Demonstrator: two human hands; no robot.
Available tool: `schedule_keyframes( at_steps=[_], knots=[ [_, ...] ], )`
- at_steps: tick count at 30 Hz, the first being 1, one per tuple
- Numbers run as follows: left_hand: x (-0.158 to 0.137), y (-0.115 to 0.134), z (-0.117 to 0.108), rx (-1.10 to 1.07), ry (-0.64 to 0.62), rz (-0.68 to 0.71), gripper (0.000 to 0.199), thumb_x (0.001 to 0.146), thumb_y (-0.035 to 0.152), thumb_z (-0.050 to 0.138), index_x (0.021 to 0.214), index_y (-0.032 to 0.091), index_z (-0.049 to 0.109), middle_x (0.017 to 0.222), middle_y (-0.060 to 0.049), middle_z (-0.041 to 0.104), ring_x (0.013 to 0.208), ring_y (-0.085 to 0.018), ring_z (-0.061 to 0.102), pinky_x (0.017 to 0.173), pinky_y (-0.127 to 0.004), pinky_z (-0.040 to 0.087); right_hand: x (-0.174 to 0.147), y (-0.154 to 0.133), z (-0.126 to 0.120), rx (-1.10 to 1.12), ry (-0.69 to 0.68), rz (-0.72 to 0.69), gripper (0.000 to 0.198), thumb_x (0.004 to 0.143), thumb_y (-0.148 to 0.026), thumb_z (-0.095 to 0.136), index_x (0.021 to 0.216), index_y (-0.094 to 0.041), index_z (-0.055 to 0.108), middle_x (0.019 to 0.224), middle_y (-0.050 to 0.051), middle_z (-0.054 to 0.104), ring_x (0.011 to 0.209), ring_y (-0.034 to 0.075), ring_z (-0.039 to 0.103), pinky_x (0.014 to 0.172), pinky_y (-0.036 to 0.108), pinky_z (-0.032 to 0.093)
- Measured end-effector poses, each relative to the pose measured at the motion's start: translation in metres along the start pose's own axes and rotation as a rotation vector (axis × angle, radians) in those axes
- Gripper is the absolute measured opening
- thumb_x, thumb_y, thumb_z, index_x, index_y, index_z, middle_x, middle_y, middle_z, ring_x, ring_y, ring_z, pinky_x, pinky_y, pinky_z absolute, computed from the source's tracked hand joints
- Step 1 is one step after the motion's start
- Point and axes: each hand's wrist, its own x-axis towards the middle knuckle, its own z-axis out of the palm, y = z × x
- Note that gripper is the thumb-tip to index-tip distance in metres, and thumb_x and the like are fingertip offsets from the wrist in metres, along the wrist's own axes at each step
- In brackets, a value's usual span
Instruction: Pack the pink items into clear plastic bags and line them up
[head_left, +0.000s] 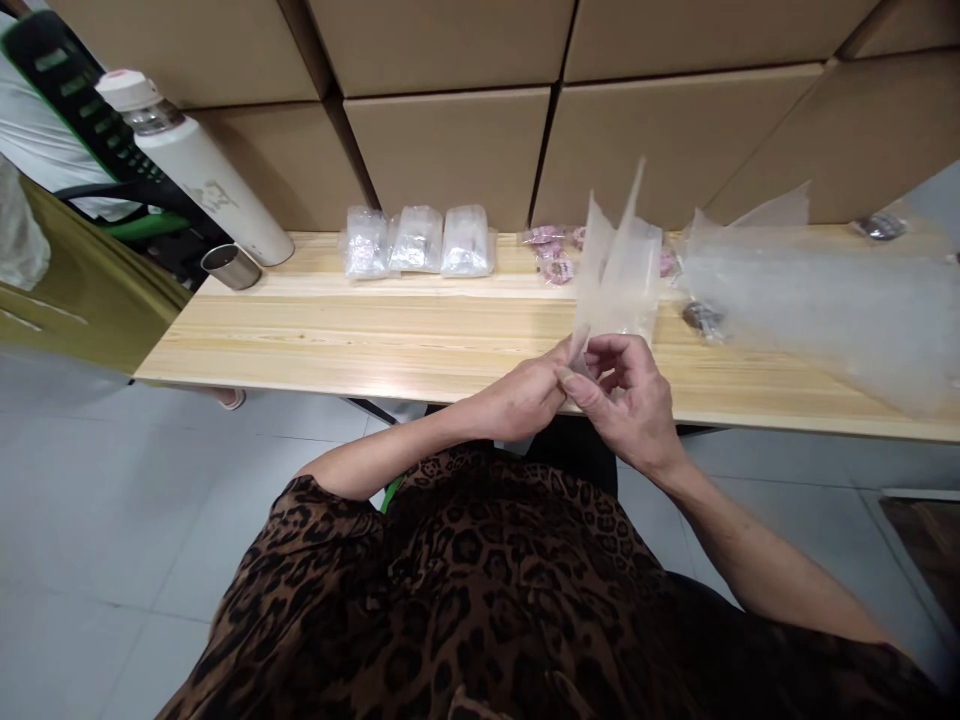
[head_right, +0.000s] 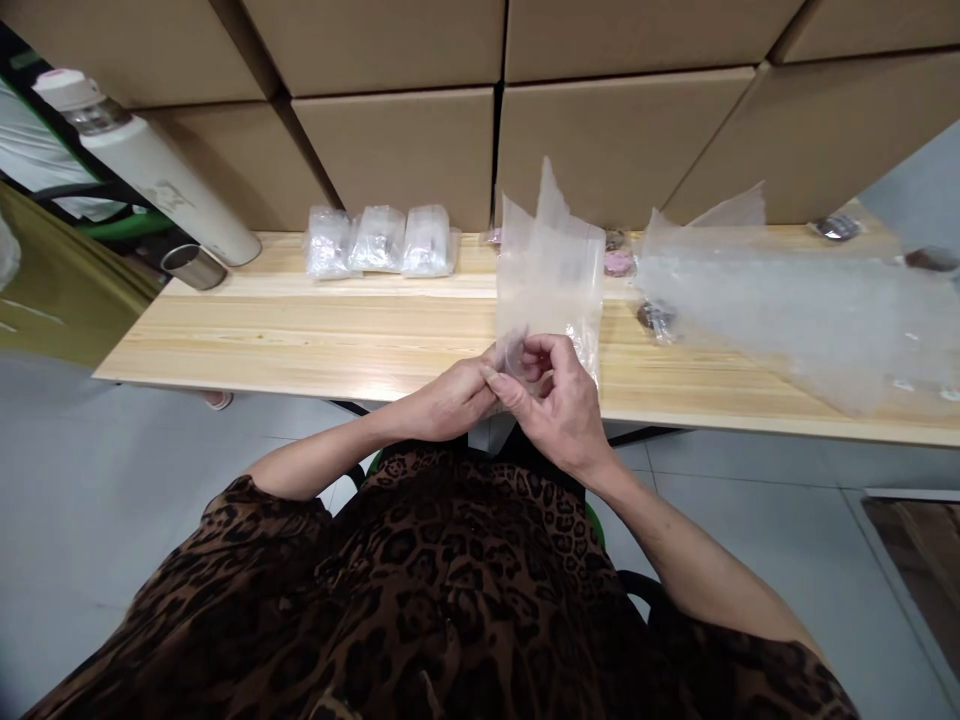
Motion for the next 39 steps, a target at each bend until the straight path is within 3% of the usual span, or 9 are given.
schedule_keyframes(
  at_steps=[6, 9, 13, 19, 23, 25, 28, 34, 39],
  knots=[
    [-0.018, 0.004, -0.010, -0.186, -0.013, -0.098, 0.059, 0.110, 0.038, 0.049, 0.167, 0.021, 0.047, 0.157, -0.017, 0.067, 0.130, -0.027, 0.074, 0.110, -0.046, 0.060, -0.002, -0.011, -0.012, 0.010, 0.149, -0.148, 0.025, 0.103, -0.046, 0.073, 0.091, -0.024, 0.069, 0.074, -0.001, 0.069, 0.062, 0.013, 0.063, 0.058, 0.028, 0.051],
    [-0.040, 0.005, -0.032, -0.296, 0.161, -0.177, 0.058, 0.108, 0.041, 0.057, 0.163, 0.024, 0.052, 0.159, -0.017, 0.066, 0.126, -0.027, 0.076, 0.105, -0.045, 0.062, 0.005, -0.006, -0.030, 0.163, 0.363, -0.160, 0.024, 0.097, -0.042, 0.081, 0.089, -0.023, 0.069, 0.069, -0.001, 0.068, 0.058, 0.014, 0.063, 0.055, 0.028, 0.050],
    [-0.076, 0.007, -0.064, -0.365, 0.512, -0.360, 0.060, 0.095, 0.034, 0.076, 0.152, 0.021, 0.065, 0.132, -0.013, 0.081, 0.105, -0.022, 0.080, 0.094, -0.036, 0.064, 0.014, 0.022, -0.053, 0.308, 0.536, 0.002, 0.035, 0.082, -0.047, 0.091, 0.077, -0.024, 0.064, 0.061, -0.004, 0.059, 0.051, 0.012, 0.054, 0.047, 0.028, 0.045],
    [-0.118, 0.011, -0.094, -0.332, 0.808, -0.568, 0.079, 0.080, 0.026, 0.084, 0.154, 0.011, 0.059, 0.102, -0.010, 0.082, 0.080, -0.018, 0.077, 0.080, -0.031, 0.064, 0.015, 0.076, -0.093, 0.032, 0.398, 0.257, 0.040, 0.084, -0.061, 0.083, 0.085, -0.024, 0.069, 0.074, 0.001, 0.070, 0.054, 0.013, 0.056, 0.050, 0.029, 0.047],
    [-0.129, 0.012, -0.102, -0.236, 0.928, -0.619, 0.076, 0.077, 0.024, 0.083, 0.150, 0.018, 0.062, 0.095, -0.003, 0.080, 0.071, -0.015, 0.075, 0.070, -0.026, 0.062, 0.026, 0.091, -0.122, -0.469, 0.242, 0.062, 0.026, 0.095, -0.053, 0.068, 0.102, -0.029, 0.073, 0.097, 0.006, 0.077, 0.079, 0.024, 0.068, 0.080, 0.047, 0.062],
    [-0.130, 0.011, -0.101, -0.242, 0.971, -0.622, 0.074, 0.074, 0.023, 0.085, 0.145, 0.020, 0.064, 0.092, -0.001, 0.079, 0.070, -0.014, 0.074, 0.067, -0.024, 0.060, 0.034, 0.095, -0.129, -0.647, 0.016, -0.079, 0.027, 0.096, -0.049, 0.064, 0.109, -0.028, 0.074, 0.118, 0.010, 0.078, 0.104, 0.032, 0.072, 0.101, 0.059, 0.059],
    [-0.131, 0.010, -0.097, -0.237, 0.995, -0.602, 0.076, 0.071, 0.024, 0.086, 0.144, 0.019, 0.065, 0.093, -0.001, 0.078, 0.072, -0.014, 0.072, 0.066, -0.023, 0.059, 0.044, 0.103, -0.134, -0.753, -0.202, -0.154, 0.030, 0.100, -0.042, 0.055, 0.114, -0.023, 0.074, 0.139, 0.018, 0.072, 0.128, 0.040, 0.066, 0.113, 0.067, 0.051],
    [-0.137, 0.012, -0.096, -0.271, 0.900, -0.619, 0.085, 0.072, 0.026, 0.090, 0.152, 0.016, 0.062, 0.085, 0.001, 0.073, 0.066, -0.008, 0.062, 0.064, -0.019, 0.054, 0.062, 0.112, -0.135, -0.829, -0.077, -0.054, 0.025, 0.098, -0.040, 0.057, 0.101, -0.020, 0.072, 0.115, 0.025, 0.073, 0.115, 0.043, 0.064, 0.103, 0.071, 0.050],
    [-0.137, 0.009, -0.097, -0.284, 0.860, -0.612, 0.083, 0.076, 0.030, 0.089, 0.153, 0.016, 0.061, 0.083, 0.002, 0.070, 0.065, -0.009, 0.061, 0.063, -0.020, 0.053, 0.108, 0.108, -0.092, -0.760, -0.165, -0.182, 0.033, 0.098, -0.036, 0.061, 0.122, -0.017, 0.073, 0.126, 0.022, 0.072, 0.123, 0.039, 0.065, 0.110, 0.062, 0.050]
  ],
)
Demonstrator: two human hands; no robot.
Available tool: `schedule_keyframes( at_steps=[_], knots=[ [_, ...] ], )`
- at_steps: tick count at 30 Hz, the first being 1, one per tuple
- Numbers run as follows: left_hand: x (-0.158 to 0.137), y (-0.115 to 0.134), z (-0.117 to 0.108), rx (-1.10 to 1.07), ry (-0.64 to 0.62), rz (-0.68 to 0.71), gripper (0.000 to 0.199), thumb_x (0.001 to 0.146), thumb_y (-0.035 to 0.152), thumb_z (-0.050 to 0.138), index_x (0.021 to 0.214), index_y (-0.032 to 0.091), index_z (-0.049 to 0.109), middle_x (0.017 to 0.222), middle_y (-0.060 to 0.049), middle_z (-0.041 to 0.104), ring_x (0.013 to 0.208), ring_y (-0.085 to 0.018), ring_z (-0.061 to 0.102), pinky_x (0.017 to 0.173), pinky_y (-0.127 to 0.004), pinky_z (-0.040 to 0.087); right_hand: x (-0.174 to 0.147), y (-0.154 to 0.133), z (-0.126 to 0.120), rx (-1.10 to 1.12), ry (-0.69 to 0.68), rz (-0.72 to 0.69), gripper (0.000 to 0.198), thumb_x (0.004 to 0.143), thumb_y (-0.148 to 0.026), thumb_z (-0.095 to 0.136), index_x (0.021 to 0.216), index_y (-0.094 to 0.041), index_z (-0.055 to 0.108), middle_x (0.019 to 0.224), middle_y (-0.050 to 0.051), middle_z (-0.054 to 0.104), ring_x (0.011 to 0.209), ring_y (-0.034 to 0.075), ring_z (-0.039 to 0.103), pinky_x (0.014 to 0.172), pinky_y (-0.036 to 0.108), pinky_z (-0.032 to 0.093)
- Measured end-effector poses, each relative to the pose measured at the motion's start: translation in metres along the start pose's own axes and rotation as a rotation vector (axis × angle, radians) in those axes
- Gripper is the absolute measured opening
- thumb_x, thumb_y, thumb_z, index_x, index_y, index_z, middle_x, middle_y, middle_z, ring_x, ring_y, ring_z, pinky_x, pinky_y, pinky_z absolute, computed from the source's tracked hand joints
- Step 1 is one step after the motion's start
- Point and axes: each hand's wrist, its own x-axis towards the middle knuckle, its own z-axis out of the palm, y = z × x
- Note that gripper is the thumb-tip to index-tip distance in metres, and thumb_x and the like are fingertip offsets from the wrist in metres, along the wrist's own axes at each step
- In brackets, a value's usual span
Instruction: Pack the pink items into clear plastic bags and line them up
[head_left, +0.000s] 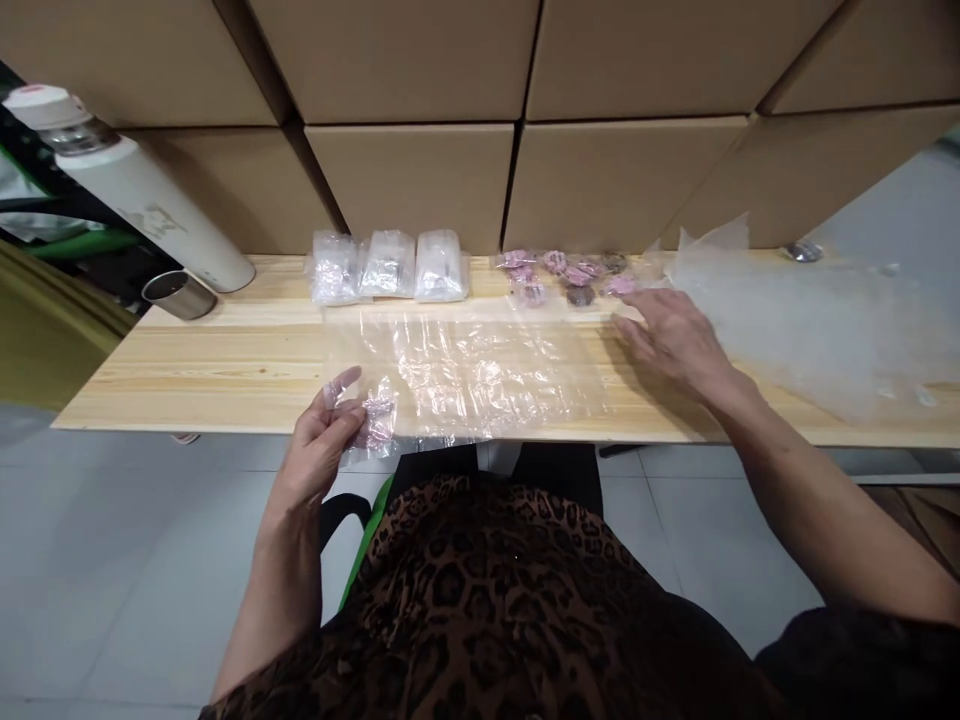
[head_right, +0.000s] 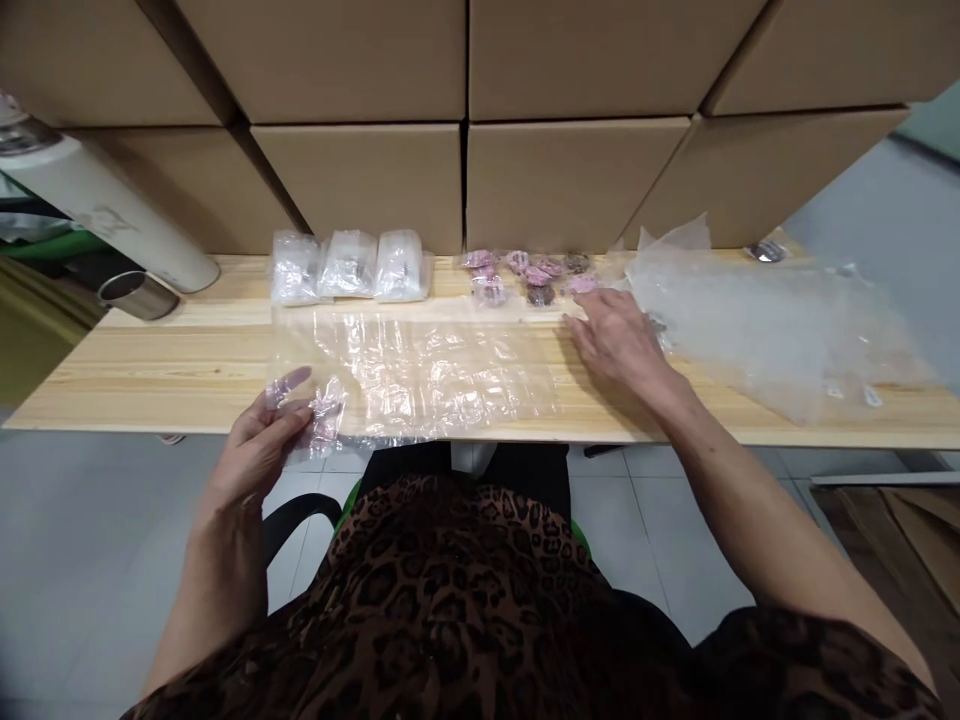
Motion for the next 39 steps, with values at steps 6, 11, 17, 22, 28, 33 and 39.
schedule_keyframes(
  at_steps=[6, 11, 17, 22, 28, 33, 39],
  knots=[
    [0.001, -0.006, 0.003, -0.050, -0.012, 0.007, 0.082, 0.077, 0.031, 0.088, 0.153, 0.016, 0.060, 0.082, 0.003, 0.068, 0.062, -0.007, 0.057, 0.061, -0.020, 0.049, 0.087, -0.004, 0.029, 0.007, -0.120, 0.144, 0.064, 0.089, -0.044, 0.080, 0.144, -0.016, 0.064, 0.151, 0.026, 0.062, 0.142, 0.046, 0.056, 0.120, 0.068, 0.042],
    [-0.001, -0.005, 0.007, -0.066, -0.005, 0.015, 0.083, 0.077, 0.032, 0.088, 0.153, 0.014, 0.059, 0.080, 0.003, 0.066, 0.064, -0.008, 0.057, 0.059, -0.020, 0.050, 0.107, 0.001, 0.040, 0.004, -0.237, 0.079, 0.049, 0.097, -0.048, 0.064, 0.136, -0.019, 0.069, 0.126, 0.021, 0.075, 0.120, 0.041, 0.068, 0.110, 0.066, 0.051],
    [-0.007, -0.007, 0.009, 0.158, 0.077, 0.171, 0.101, 0.087, 0.044, 0.082, 0.172, 0.024, 0.033, 0.125, -0.009, 0.073, 0.077, -0.015, 0.065, 0.065, -0.029, 0.057, 0.101, 0.001, 0.035, 0.117, 0.079, 0.191, 0.021, 0.093, -0.039, 0.068, 0.106, -0.022, 0.070, 0.097, 0.012, 0.076, 0.091, 0.030, 0.070, 0.096, 0.055, 0.057],
    [-0.017, -0.001, 0.021, 0.553, 0.480, 0.626, 0.083, 0.089, 0.038, 0.081, 0.164, 0.020, 0.049, 0.163, -0.019, 0.050, 0.145, -0.035, 0.053, 0.116, -0.049, 0.052, 0.075, -0.036, 0.017, 0.820, 0.264, 0.322, 0.032, 0.087, -0.052, 0.077, 0.103, -0.026, 0.070, 0.095, 0.007, 0.075, 0.076, 0.021, 0.068, 0.074, 0.042, 0.062],
    [-0.030, 0.006, 0.086, 0.123, -0.200, 0.549, 0.057, 0.108, 0.045, 0.059, 0.161, 0.025, 0.054, 0.156, -0.017, 0.063, 0.123, -0.027, 0.073, 0.106, -0.047, 0.063, 0.000, -0.135, 0.012, 1.235, -0.119, 0.300, 0.038, 0.089, -0.053, 0.080, 0.118, -0.030, 0.076, 0.120, 0.007, 0.080, 0.099, 0.025, 0.077, 0.086, 0.046, 0.069],
    [-0.016, -0.011, 0.132, -0.216, -0.463, 0.213, 0.060, 0.105, 0.056, 0.062, 0.152, 0.019, 0.062, 0.131, -0.014, 0.078, 0.100, -0.019, 0.079, 0.089, -0.035, 0.069, -0.039, -0.175, 0.037, 1.256, 0.015, 0.194, 0.042, 0.089, -0.052, 0.082, 0.127, -0.034, 0.075, 0.127, 0.006, 0.079, 0.112, 0.028, 0.077, 0.100, 0.055, 0.067],
    [-0.016, -0.020, 0.142, -0.195, -0.343, 0.259, 0.043, 0.103, 0.054, 0.063, 0.112, 0.016, 0.080, 0.106, -0.006, 0.080, 0.077, -0.010, 0.070, 0.075, -0.026, 0.067, -0.062, -0.188, 0.050, 1.033, 0.360, 0.144, 0.033, 0.102, -0.052, 0.067, 0.124, -0.028, 0.075, 0.128, 0.012, 0.075, 0.127, 0.035, 0.073, 0.111, 0.067, 0.059]
  ],
)
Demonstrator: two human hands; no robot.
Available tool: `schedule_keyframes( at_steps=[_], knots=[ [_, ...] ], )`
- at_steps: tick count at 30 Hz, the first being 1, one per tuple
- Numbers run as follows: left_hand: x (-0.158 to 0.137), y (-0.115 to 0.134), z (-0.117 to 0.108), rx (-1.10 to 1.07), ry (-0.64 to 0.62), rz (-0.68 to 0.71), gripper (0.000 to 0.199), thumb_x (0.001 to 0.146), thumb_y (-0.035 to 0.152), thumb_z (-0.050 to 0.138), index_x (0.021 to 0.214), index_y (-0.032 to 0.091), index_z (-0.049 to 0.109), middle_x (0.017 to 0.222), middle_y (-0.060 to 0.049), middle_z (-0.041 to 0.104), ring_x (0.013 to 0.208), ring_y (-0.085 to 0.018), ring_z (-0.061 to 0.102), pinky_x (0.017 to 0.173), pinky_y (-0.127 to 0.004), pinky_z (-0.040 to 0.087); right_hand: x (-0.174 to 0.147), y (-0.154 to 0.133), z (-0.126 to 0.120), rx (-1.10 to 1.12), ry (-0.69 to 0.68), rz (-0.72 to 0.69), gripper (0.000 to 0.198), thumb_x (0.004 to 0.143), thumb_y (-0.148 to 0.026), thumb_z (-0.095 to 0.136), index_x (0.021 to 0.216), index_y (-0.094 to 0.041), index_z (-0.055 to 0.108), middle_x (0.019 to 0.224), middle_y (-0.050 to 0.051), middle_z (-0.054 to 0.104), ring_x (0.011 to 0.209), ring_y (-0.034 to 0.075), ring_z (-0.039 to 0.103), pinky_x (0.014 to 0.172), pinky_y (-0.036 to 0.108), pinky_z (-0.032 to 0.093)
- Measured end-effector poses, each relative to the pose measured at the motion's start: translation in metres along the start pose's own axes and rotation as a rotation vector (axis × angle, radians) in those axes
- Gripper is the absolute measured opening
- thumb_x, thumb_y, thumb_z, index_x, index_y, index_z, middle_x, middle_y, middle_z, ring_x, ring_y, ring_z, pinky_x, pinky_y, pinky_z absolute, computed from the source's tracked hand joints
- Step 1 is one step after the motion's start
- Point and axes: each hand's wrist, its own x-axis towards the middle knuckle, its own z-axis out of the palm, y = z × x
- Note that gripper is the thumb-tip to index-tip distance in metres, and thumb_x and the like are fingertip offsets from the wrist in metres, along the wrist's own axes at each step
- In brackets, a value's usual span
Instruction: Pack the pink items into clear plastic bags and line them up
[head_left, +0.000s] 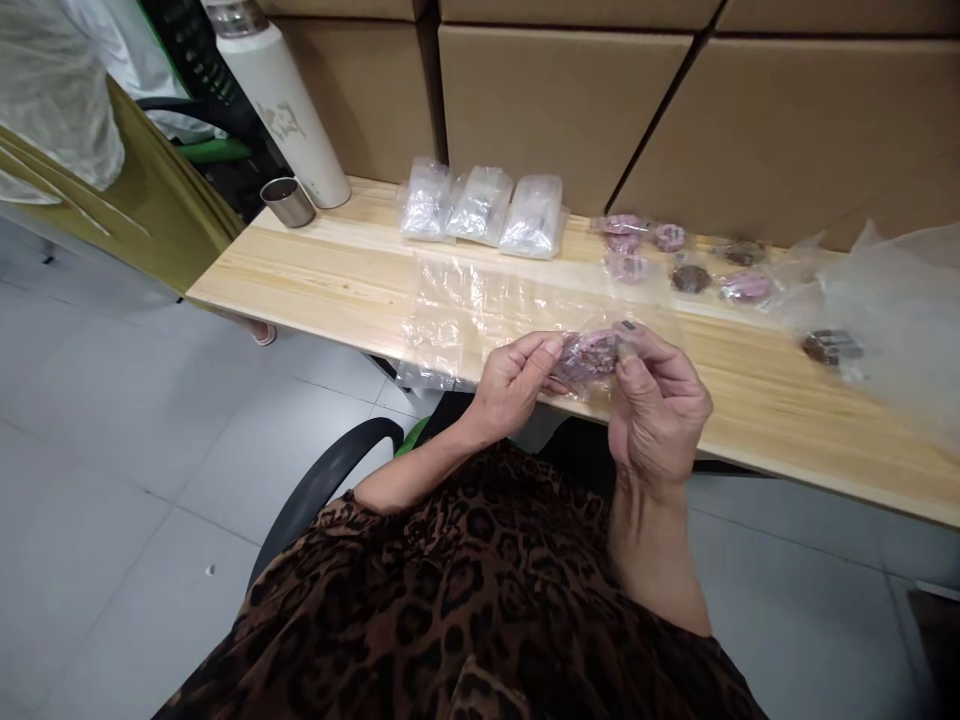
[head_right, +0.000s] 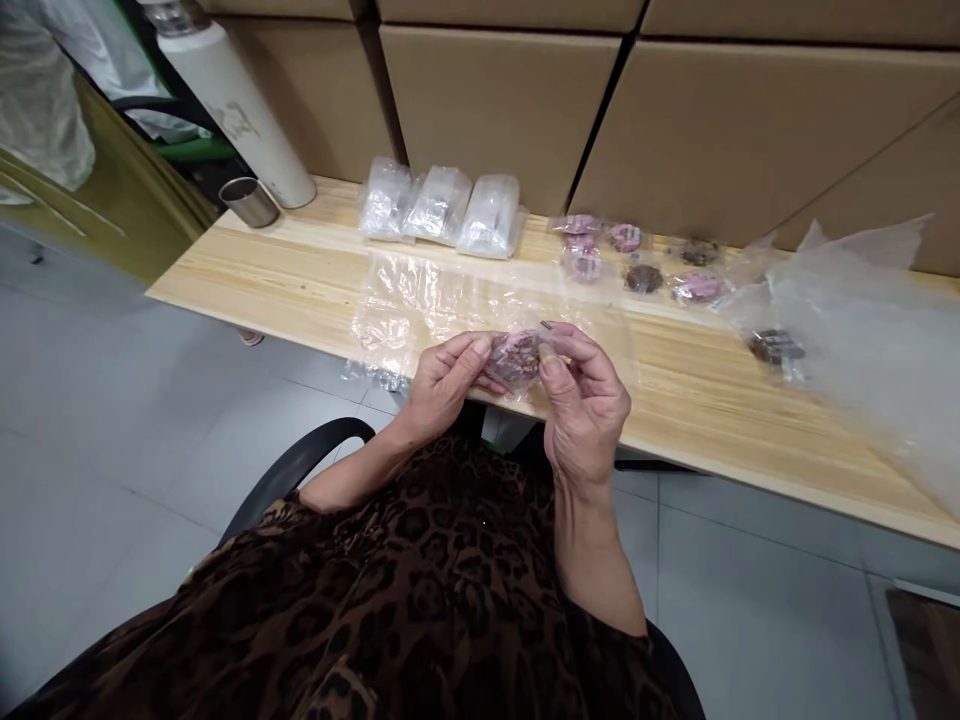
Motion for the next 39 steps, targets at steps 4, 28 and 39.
schedule_keyframes(
  at_steps=[4, 28, 39],
  knots=[
    [-0.003, 0.003, -0.002, 0.146, 0.012, 0.048, 0.046, 0.105, 0.058, 0.059, 0.106, 0.018, 0.079, 0.095, -0.004, 0.076, 0.068, -0.009, 0.063, 0.064, -0.023, 0.058, -0.010, -0.009, -0.004, -0.064, 0.096, -0.036, 0.030, 0.105, -0.051, 0.064, 0.119, -0.027, 0.073, 0.121, 0.013, 0.074, 0.123, 0.035, 0.073, 0.106, 0.064, 0.061],
    [-0.024, -0.009, 0.010, -0.088, -0.192, -0.001, 0.058, 0.089, 0.050, 0.087, 0.136, 0.021, 0.069, 0.124, -0.009, 0.079, 0.112, -0.022, 0.075, 0.104, -0.038, 0.060, -0.021, -0.037, -0.015, -0.131, 0.165, -0.021, 0.023, 0.092, -0.036, 0.087, 0.108, -0.023, 0.078, 0.085, -0.001, 0.070, 0.069, 0.012, 0.064, 0.062, 0.026, 0.056],
    [-0.023, -0.004, 0.008, -0.260, -0.050, -0.053, 0.060, 0.078, 0.041, 0.098, 0.129, 0.025, 0.072, 0.111, -0.004, 0.081, 0.102, -0.019, 0.077, 0.101, -0.038, 0.061, -0.051, -0.017, -0.010, 0.019, 0.070, 0.155, 0.031, 0.097, -0.042, 0.082, 0.123, -0.027, 0.079, 0.104, 0.003, 0.080, 0.084, 0.017, 0.075, 0.079, 0.034, 0.065]
  ],
)
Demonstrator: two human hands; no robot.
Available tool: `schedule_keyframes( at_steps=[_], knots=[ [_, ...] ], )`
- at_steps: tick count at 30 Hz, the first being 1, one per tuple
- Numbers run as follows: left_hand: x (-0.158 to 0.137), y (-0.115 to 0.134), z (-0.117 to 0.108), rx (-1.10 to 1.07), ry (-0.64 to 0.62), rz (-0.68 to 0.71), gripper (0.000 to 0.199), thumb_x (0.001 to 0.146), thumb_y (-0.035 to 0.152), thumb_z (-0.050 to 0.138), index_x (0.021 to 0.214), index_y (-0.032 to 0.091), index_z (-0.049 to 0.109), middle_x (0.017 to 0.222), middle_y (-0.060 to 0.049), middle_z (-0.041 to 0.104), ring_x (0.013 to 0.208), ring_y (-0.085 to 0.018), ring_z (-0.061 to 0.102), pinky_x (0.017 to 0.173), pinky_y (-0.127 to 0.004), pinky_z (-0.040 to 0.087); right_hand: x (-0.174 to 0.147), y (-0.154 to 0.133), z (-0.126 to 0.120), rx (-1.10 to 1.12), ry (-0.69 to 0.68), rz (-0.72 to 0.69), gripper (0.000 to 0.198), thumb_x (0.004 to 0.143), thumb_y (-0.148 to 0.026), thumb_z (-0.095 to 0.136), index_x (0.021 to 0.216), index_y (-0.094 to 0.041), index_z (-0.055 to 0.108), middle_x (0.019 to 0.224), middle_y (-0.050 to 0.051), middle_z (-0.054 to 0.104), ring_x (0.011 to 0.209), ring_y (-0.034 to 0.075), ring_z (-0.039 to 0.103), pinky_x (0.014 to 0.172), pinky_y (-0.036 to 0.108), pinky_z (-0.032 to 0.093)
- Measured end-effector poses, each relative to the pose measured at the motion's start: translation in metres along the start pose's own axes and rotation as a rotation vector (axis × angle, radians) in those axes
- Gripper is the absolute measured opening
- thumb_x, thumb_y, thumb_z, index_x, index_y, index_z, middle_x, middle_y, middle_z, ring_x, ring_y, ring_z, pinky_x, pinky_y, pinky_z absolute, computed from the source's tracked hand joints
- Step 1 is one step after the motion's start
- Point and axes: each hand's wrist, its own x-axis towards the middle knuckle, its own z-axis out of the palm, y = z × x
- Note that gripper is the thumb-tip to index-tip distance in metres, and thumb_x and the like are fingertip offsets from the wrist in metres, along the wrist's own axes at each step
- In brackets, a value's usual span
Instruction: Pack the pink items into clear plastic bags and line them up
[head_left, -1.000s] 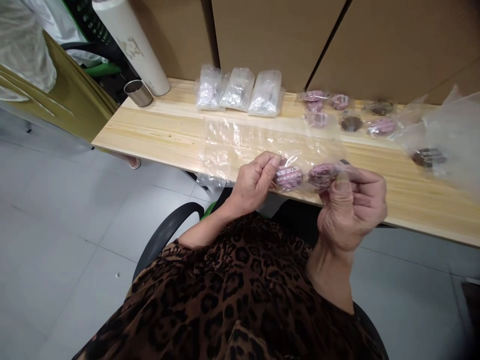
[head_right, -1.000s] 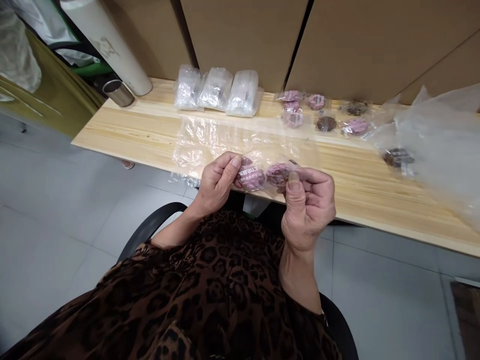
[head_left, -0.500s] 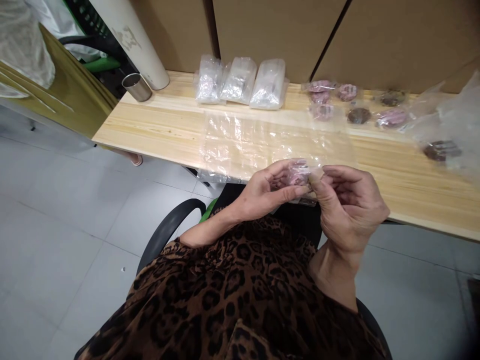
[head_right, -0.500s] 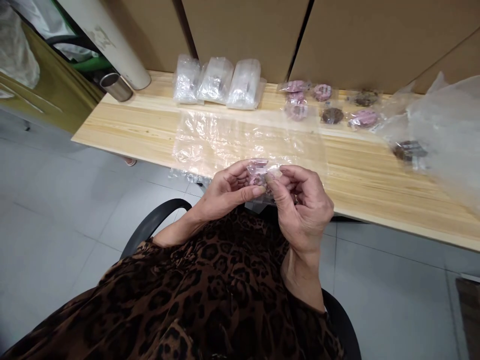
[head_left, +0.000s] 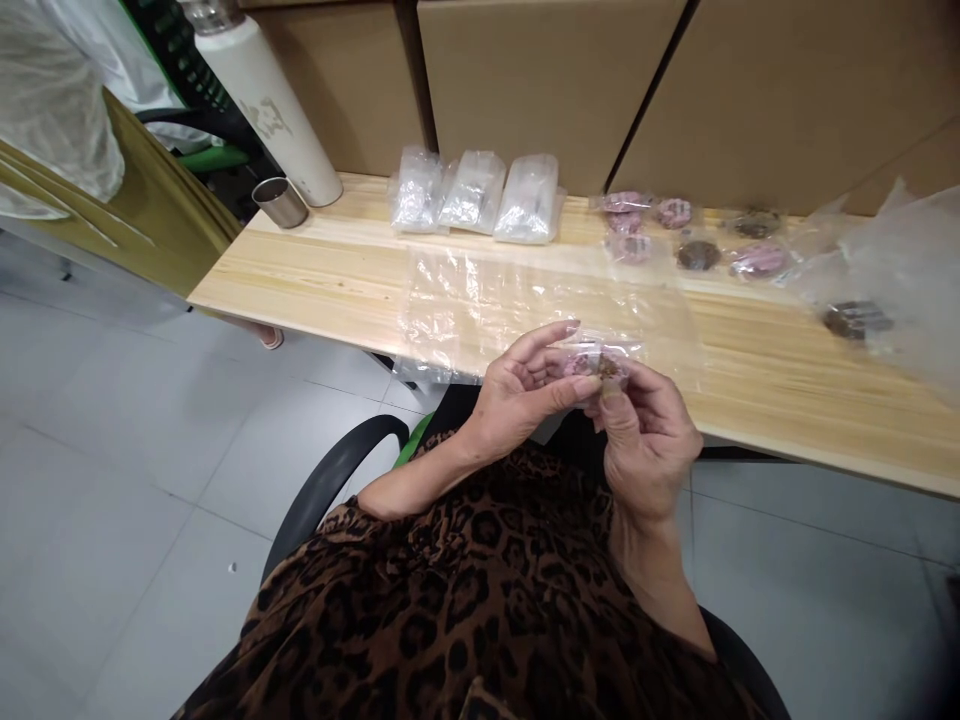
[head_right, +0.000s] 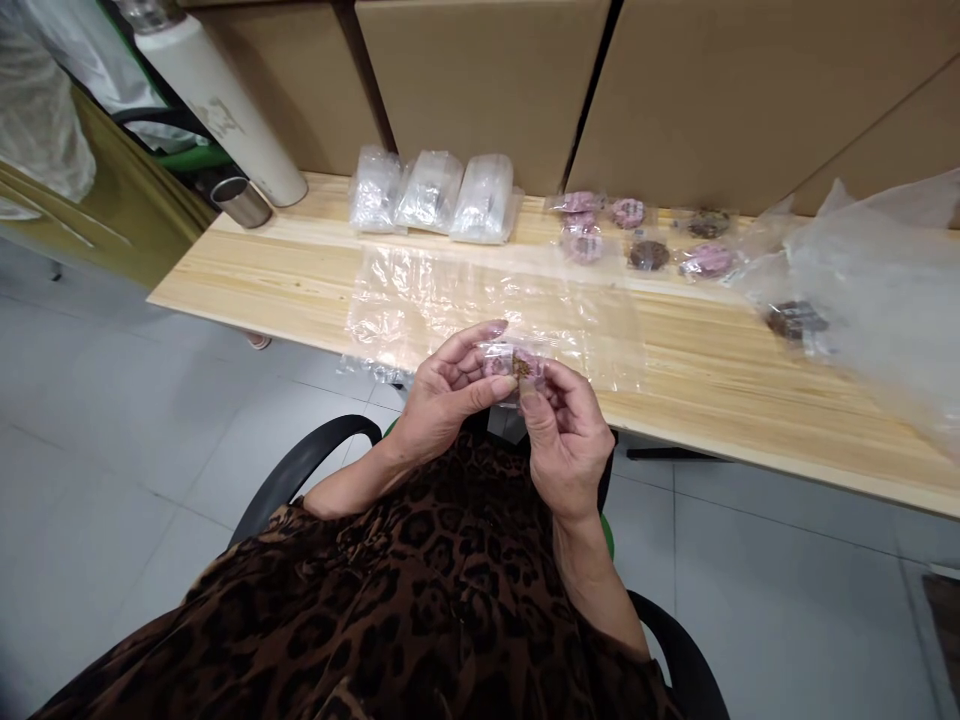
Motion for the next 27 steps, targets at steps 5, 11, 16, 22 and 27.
schedule_keyframes(
  at_steps=[5, 11, 16, 22, 27],
  knots=[
    [0.000, 0.001, 0.000, -0.010, 0.036, 0.015, 0.050, 0.071, 0.041, 0.102, 0.109, 0.021, 0.075, 0.107, -0.004, 0.082, 0.097, -0.017, 0.077, 0.098, -0.036, 0.061, 0.000, -0.001, 0.004, 0.140, -0.044, 0.037, 0.034, 0.096, -0.045, 0.083, 0.126, -0.030, 0.079, 0.112, 0.004, 0.080, 0.090, 0.019, 0.076, 0.080, 0.035, 0.066],
    [0.000, 0.003, -0.004, 0.047, -0.039, 0.037, 0.057, 0.064, 0.038, 0.106, 0.111, 0.023, 0.077, 0.098, 0.000, 0.080, 0.083, -0.012, 0.074, 0.084, -0.029, 0.061, 0.003, -0.001, 0.002, 0.224, -0.104, 0.113, 0.028, 0.094, -0.049, 0.084, 0.116, -0.031, 0.081, 0.102, 0.001, 0.078, 0.077, 0.015, 0.070, 0.069, 0.031, 0.062],
    [-0.001, 0.003, -0.004, 0.032, 0.000, 0.037, 0.051, 0.066, 0.039, 0.105, 0.104, 0.021, 0.075, 0.096, 0.000, 0.080, 0.082, -0.012, 0.074, 0.081, -0.028, 0.061, 0.003, 0.001, 0.003, 0.231, -0.117, 0.133, 0.028, 0.094, -0.049, 0.084, 0.117, -0.032, 0.082, 0.104, 0.001, 0.079, 0.082, 0.016, 0.073, 0.076, 0.034, 0.064],
    [-0.004, 0.006, -0.004, -0.012, 0.033, 0.029, 0.052, 0.064, 0.039, 0.105, 0.104, 0.021, 0.077, 0.103, -0.002, 0.081, 0.090, -0.014, 0.076, 0.087, -0.030, 0.062, 0.002, -0.001, 0.002, 0.238, -0.158, 0.135, 0.031, 0.093, -0.045, 0.087, 0.121, -0.032, 0.081, 0.116, 0.002, 0.080, 0.106, 0.022, 0.078, 0.100, 0.043, 0.065],
    [-0.005, 0.007, -0.010, 0.067, -0.029, 0.028, 0.053, 0.070, 0.047, 0.102, 0.110, 0.023, 0.078, 0.110, -0.004, 0.081, 0.092, -0.016, 0.075, 0.090, -0.034, 0.062, 0.011, -0.007, -0.007, 0.193, -0.265, 0.151, 0.033, 0.089, -0.044, 0.090, 0.117, -0.029, 0.082, 0.109, 0.003, 0.081, 0.098, 0.022, 0.078, 0.089, 0.039, 0.067]
  ],
)
